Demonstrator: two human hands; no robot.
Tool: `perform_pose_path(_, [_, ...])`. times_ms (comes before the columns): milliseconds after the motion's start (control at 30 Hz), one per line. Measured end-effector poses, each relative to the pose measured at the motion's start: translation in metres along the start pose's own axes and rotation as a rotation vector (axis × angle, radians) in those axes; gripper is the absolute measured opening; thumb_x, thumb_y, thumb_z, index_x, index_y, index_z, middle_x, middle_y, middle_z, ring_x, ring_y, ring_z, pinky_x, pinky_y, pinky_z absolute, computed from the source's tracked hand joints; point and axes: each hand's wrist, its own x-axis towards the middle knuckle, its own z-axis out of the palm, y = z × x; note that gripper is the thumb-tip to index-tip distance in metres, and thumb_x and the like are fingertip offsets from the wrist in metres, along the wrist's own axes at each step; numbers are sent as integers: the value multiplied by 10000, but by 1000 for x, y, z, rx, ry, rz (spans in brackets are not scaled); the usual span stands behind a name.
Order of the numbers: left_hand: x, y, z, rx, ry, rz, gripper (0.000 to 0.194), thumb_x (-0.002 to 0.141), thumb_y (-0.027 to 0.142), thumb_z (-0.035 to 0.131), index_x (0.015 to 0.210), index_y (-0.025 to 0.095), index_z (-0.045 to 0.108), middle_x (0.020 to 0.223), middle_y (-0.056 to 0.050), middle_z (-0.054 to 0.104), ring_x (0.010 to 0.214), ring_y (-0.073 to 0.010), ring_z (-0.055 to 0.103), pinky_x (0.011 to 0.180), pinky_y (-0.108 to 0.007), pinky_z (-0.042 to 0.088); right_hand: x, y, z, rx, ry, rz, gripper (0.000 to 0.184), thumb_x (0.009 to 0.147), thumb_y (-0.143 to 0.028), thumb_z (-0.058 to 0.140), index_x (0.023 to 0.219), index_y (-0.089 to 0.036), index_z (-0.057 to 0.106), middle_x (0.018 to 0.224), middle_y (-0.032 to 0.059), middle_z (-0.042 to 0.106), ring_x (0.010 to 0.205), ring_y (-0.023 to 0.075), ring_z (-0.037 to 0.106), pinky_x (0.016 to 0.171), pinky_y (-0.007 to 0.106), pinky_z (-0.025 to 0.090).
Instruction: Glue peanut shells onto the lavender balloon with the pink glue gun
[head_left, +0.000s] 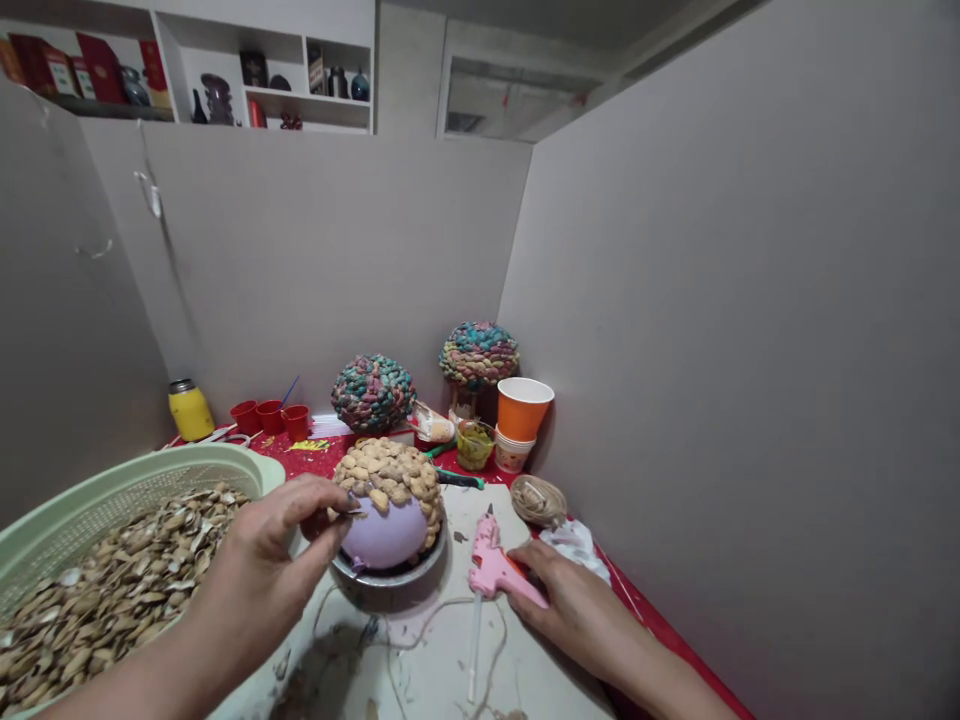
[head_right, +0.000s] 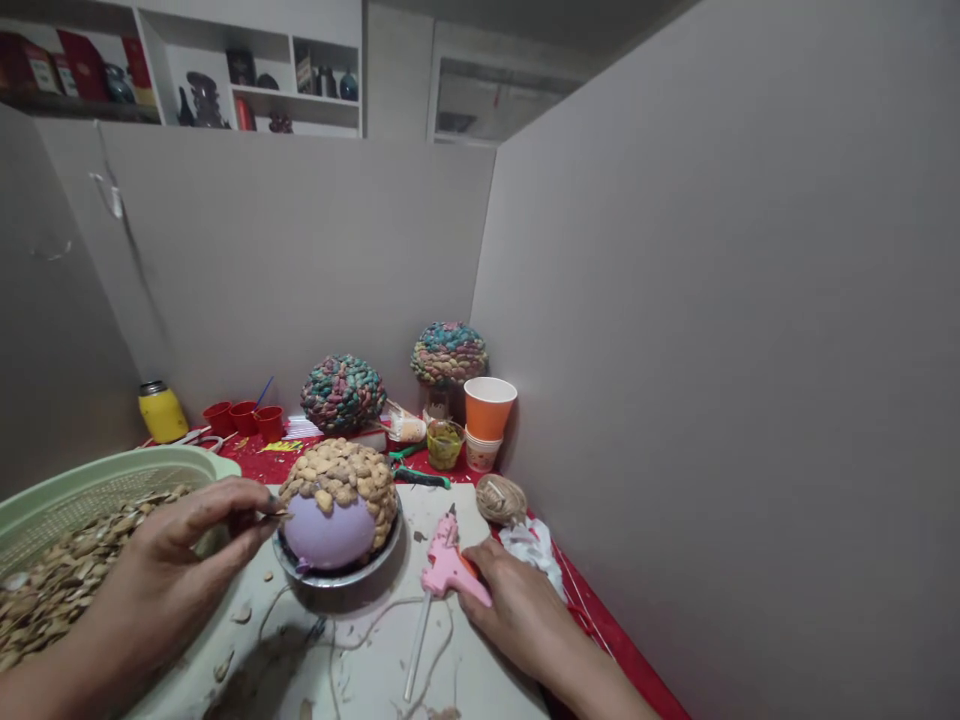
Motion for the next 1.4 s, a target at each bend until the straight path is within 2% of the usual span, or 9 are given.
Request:
perform_pose_path(233, [21,-3,-5,92,-160,74,117,823,123,559,774,205,627,719,-5,685,634,-148,626,586,-257,502,3,10,-11,272,65,10,365,806,-415,575,1052,-172,691,1087,123,678,1002,298,617,874,370,473])
perform_pose_path(367, [29,-23,10,104,-246,206,187,875,62,478,787,176,597,758,-34,670,698,-142,627,634,-242,500,0,10,-29,672,32,184,514,765,-539,636,1108,-160,680,902,98,708,769,254,652,627,301,507])
perform_pose_path(467, [33,-38,19,110,-254,317,187,898,68,464,820,165,604,807,-61,671,724,-143,630,641,-234,500,-2,10,-36,1016,61,263,621,723,-594,711,1138,-135,659,790,61,677,606,170,592,511,233,444])
perform_pose_path(567, [34,-48,23,150,-250,436,194,886,28,473,897,162,613,892,-83,667,787,-146,636,681,-226,508,-3,8,-36,1200,70,288,631,647,-584,792,1084,-145,673,733,25,636,517,111,507,459,199,386])
perform_pose_path(700, [34,-59,26,217,-217,520,197,863,14,508,938,164,611,908,-87,646,791,-157,619,678,-235,509,-3,2,-33,1273,57,311,595,608,-559,829,1026,-161,684,677,0,587,474,83,452,412,174,347])
perform_pose_path(933, [33,-72,34,240,-164,536,214,843,5,543,980,159,598,920,-99,649,807,-166,627,696,-252,533,-3,1,-33,1270,4,273,564,654,-558,813,1032,-164,673,716,6,588,480,68,445,417,160,325])
perform_pose_path(1100, [29,-71,29,230,-224,547,240,832,28,558,1034,152,597,942,-124,664,830,-186,646,711,-280,554,-2,5,-30,1241,5,241,538,677,-535,803,1042,-160,678,760,24,604,543,93,479,461,178,350])
perform_pose_path(1200, [29,-66,26,212,-279,527,275,823,44,572,1079,143,591,989,-147,671,889,-205,650,756,-307,560,-2,5,-29,1210,-8,241,572,678,-559,788,1061,-151,671,721,16,587,528,98,463,455,188,337])
perform_pose_path(1400, [33,-56,26,101,-261,389,180,855,67,554,989,173,612,906,-94,679,824,-169,651,709,-266,540,-2,0,-34,1189,-19,254,597,660,-589,778,1055,-153,677,693,10,575,535,111,465,468,197,346])
